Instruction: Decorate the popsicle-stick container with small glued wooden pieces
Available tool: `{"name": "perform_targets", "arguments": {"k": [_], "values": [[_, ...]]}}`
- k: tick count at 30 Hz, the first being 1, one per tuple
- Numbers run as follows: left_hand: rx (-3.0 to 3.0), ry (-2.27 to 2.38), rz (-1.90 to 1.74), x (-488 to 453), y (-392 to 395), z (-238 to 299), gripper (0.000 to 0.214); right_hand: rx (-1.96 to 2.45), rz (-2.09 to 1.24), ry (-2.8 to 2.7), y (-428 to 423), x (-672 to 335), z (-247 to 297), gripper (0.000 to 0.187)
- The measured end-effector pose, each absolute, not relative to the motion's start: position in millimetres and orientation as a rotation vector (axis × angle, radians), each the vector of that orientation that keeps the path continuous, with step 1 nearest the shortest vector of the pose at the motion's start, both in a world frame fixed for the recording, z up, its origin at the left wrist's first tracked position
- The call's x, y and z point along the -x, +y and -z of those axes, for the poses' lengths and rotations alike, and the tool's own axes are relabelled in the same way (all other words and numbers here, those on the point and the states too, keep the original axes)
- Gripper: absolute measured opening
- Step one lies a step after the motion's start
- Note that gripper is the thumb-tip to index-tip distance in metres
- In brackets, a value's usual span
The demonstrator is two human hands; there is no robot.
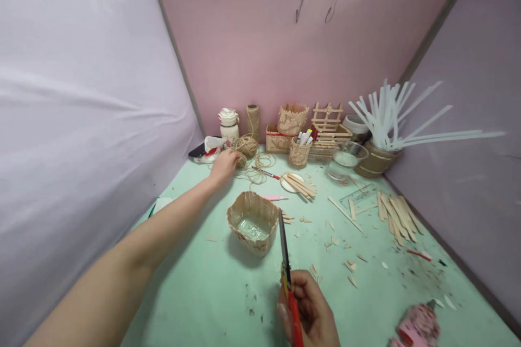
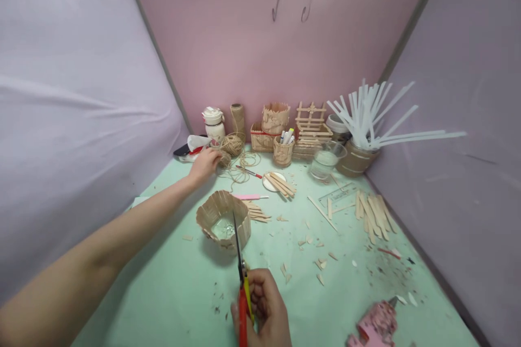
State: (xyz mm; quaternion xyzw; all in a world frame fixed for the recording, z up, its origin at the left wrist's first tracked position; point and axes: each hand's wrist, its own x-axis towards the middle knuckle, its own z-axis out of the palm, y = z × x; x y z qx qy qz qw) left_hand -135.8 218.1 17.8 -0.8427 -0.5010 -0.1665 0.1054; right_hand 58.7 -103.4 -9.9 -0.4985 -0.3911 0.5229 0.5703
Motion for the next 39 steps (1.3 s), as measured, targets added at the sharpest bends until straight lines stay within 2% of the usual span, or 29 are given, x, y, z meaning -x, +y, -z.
{"name": "perform_targets", "arguments": {"k": [6, 10, 15, 19, 22, 34, 39], "values": [[2.500, -1.610, 0.547, 141.7, 200.3, -34.1, 0.020, 1.137, -1.245, -1.038, -100.9, -60.9, 8.8, 0.027], [2.494, -1.769, 0.746, 144.8, 198.3, -47.2, 0.016, 1.117, -1.200, -1.151, -97.8, -65.0, 7.5, 0.024], [2.403, -1.874, 1.311, 141.5, 198.2, -59.1, 0.002, 1.099, -1.150, -1.170, -96.2, -64.6, 5.8, 0.022], [2.186, -1.988, 1.809, 138.8, 197.2, -62.8, 0.010, 1.088, -1.133, -1.191, -97.4, -61.4, 7.1, 0.023], [2.076, -2.016, 2.032, 146.6, 189.7, -63.6, 0.006, 1.090, -1.110, -1.215, -98.7, -58.8, 6.4, 0.025], [2.074, -2.140, 2.441, 172.4, 179.9, -50.7, 0.014, 1.115, -1.099, -1.278, -98.4, -51.9, 9.6, 0.024], [1.999, -2.207, 2.504, 162.4, 179.4, -43.1, 0.011, 1.136, -1.064, -1.310, -99.8, -50.6, 7.6, 0.025]]}}
